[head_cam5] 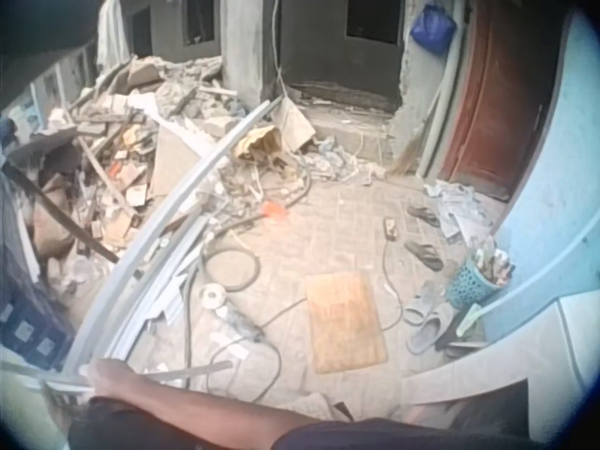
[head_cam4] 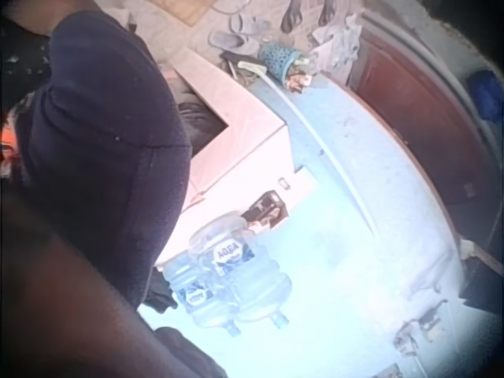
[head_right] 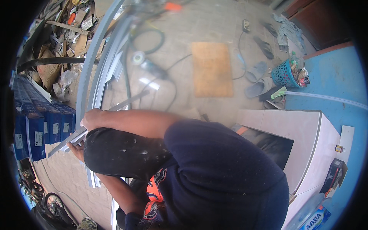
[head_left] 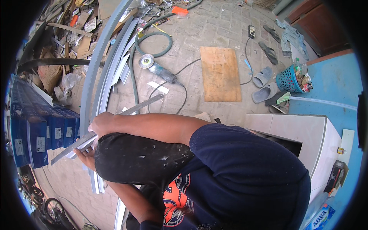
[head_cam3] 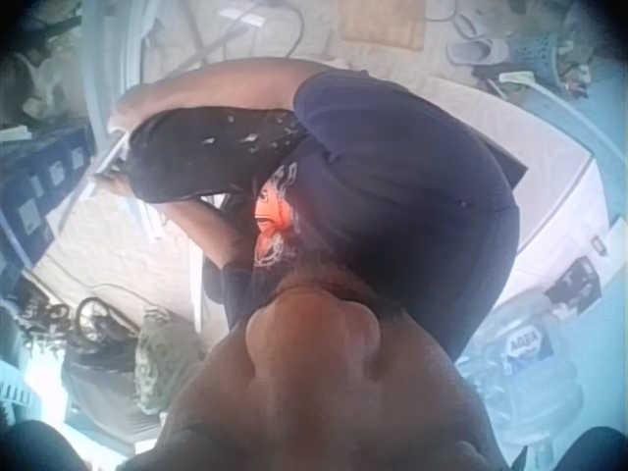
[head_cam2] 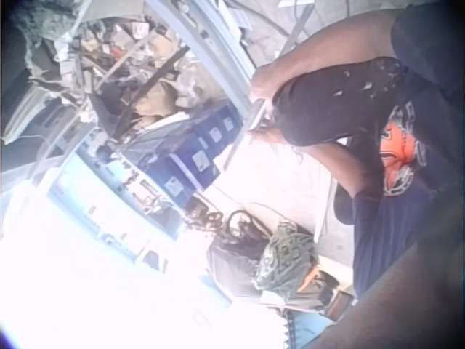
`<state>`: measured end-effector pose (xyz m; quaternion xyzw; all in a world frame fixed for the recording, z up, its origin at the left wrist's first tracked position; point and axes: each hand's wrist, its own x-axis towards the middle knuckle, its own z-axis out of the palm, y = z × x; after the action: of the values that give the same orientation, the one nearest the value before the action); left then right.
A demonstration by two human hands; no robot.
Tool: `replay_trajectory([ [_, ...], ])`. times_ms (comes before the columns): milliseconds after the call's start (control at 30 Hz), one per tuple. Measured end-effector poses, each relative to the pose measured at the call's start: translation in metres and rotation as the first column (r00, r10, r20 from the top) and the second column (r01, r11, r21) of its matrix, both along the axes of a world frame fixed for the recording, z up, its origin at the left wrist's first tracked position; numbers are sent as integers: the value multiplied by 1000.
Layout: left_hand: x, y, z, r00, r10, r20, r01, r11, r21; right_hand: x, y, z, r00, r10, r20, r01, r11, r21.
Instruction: The person sits on the floor and uses an angle grinder to cut white metal profiles. They measure the pieces with a ruler, mark them, and cut them to size, then inspect the cut edges.
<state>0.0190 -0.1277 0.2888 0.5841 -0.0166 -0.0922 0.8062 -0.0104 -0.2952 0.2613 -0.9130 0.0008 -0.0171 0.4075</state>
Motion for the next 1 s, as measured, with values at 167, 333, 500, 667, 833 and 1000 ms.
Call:
replay_trajectory([
  [167, -3, 1, 0, 1000, 6, 3, -6, 1000, 10, 0, -1, -1, 1000, 3, 11, -2, 1000, -28],
  [333, -2, 5, -2, 993, 2, 119, -5, 1000, 26, -6, 0, -13, 999, -37, 15, 38, 999, -17],
  [500, 15, 14, 4, 957, 229, 179, -239, 970, 34, -47, -10, -50, 963, -244, 117, 232, 966, 112],
  [667, 37, 32, 28, 828, 368, 424, -433, 899, 64, -127, -28, -82, 941, -332, 64, 320, 936, 145],
  [833, 73, 40, 75, 804, 291, 519, -345, 939, 8, -185, -40, -95, 898, -435, -68, 440, 882, 170],
  [1000, 84, 31, 112, 796, 91, 598, -166, 983, 72, -187, -47, -104, 879, -475, -44, 475, 866, 154],
])
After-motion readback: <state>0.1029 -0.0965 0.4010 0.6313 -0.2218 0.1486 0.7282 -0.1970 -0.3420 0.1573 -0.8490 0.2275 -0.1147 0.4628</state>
